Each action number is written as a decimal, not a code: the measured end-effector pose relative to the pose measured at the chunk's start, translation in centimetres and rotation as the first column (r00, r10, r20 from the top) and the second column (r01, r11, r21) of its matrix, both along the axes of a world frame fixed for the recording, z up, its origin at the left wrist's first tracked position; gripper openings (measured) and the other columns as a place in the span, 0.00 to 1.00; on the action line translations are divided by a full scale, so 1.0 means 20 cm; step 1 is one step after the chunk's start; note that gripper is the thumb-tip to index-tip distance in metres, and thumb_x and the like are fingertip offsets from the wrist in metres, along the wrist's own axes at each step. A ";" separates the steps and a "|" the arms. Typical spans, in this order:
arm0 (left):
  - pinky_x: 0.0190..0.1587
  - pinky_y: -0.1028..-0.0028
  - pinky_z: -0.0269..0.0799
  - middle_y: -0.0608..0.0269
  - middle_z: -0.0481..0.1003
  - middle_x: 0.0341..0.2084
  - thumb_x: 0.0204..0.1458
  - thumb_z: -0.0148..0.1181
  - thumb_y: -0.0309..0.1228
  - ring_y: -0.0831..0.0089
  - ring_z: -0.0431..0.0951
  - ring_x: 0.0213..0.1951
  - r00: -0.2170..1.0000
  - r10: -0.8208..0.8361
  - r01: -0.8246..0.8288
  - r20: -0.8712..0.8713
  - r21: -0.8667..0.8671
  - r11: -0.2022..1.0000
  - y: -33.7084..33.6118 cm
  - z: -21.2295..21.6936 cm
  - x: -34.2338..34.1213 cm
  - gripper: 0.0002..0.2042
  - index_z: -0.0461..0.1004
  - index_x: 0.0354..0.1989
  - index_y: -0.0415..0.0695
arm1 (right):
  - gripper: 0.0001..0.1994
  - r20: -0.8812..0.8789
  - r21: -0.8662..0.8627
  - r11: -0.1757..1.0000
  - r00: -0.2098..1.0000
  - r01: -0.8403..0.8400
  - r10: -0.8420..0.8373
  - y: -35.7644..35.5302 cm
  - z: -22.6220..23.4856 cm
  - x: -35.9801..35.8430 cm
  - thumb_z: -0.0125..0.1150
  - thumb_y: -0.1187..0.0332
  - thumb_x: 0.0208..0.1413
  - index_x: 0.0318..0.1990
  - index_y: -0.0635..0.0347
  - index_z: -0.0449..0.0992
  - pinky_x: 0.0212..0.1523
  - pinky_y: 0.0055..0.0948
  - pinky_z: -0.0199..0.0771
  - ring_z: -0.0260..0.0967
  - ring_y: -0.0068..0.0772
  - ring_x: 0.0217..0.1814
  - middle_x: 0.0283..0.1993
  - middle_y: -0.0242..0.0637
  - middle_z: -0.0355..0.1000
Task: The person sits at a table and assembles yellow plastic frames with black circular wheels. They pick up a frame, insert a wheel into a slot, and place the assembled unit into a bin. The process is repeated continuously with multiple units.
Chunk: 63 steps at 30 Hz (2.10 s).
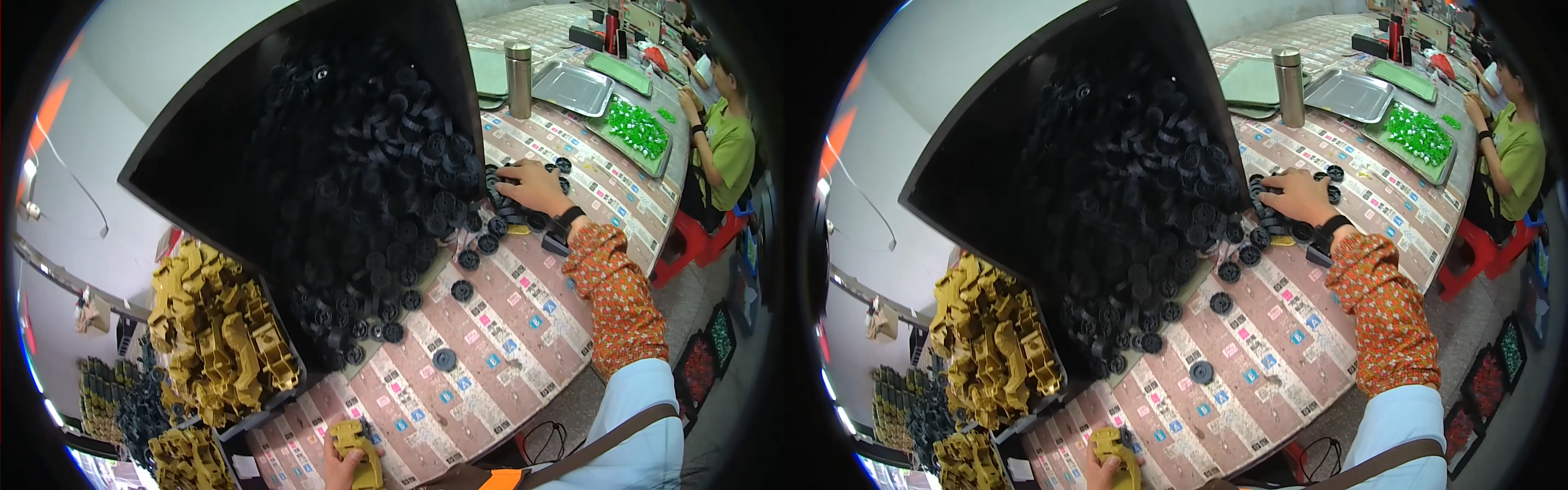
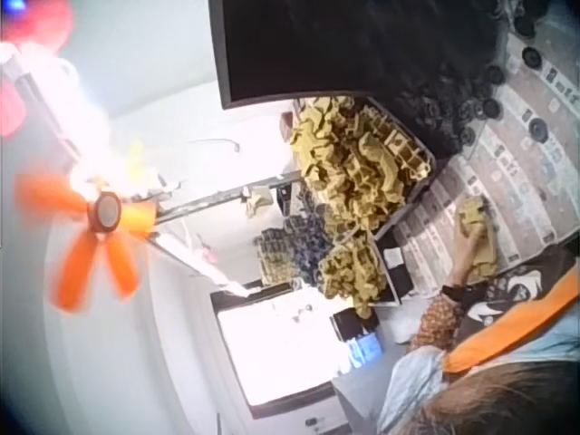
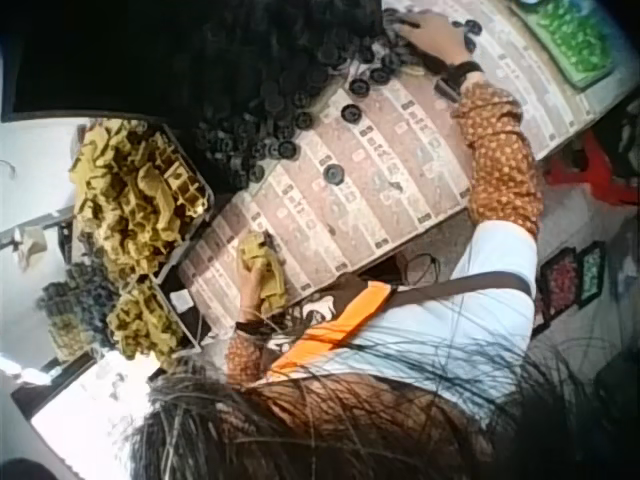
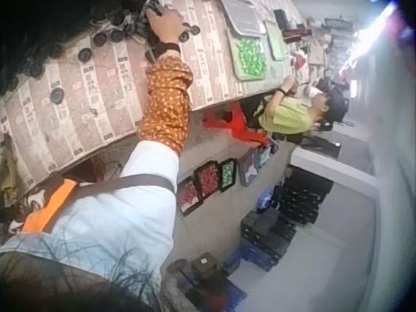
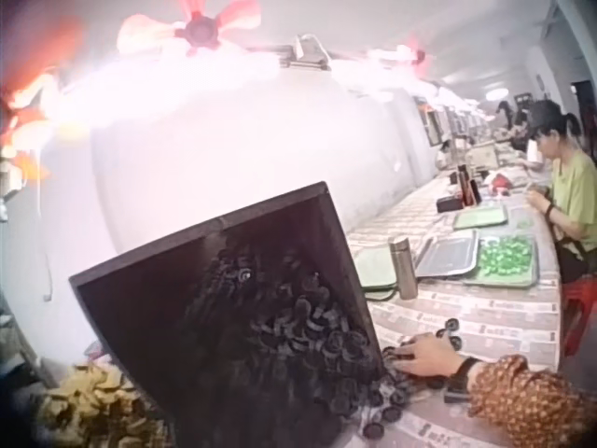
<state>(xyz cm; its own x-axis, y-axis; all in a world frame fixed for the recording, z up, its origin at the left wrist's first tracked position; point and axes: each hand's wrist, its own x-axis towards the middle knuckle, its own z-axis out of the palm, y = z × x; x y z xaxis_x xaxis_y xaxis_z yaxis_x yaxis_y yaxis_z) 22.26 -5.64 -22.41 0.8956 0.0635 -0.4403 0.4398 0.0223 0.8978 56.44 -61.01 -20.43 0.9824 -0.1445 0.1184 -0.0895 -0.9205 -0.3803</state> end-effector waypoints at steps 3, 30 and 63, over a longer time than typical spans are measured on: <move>0.48 0.64 0.81 0.54 0.75 0.52 0.61 0.63 0.27 0.59 0.81 0.47 1.000 -0.012 0.013 0.006 -0.034 0.999 -0.09 0.17 0.01 0.32 0.56 0.72 0.46 | 0.21 0.007 0.091 0.996 1.000 0.015 -0.016 0.07 0.03 -0.17 0.64 0.44 0.55 0.54 0.35 0.84 0.65 0.79 0.48 0.65 0.50 0.70 0.61 0.41 0.74; 0.64 0.52 0.64 0.50 0.69 0.58 0.50 0.72 0.32 0.43 0.64 0.66 0.675 -0.728 0.073 0.120 0.971 0.228 -0.21 0.56 0.25 0.38 0.62 0.72 0.49 | 0.10 0.207 0.227 0.893 0.916 -0.388 0.345 0.67 0.18 -0.54 0.63 0.68 0.55 0.41 0.62 0.84 0.52 0.45 0.75 0.75 0.54 0.47 0.38 0.49 0.78; 0.59 0.56 0.70 0.48 0.73 0.56 0.59 0.64 0.35 0.48 0.70 0.63 0.164 -0.857 0.795 0.488 0.449 0.408 -0.67 0.79 0.21 0.20 0.71 0.59 0.49 | 0.10 0.145 -0.282 0.636 0.623 -0.719 0.769 0.93 0.08 -0.46 0.67 0.73 0.42 0.35 0.61 0.78 0.48 0.41 0.73 0.68 0.47 0.51 0.41 0.40 0.70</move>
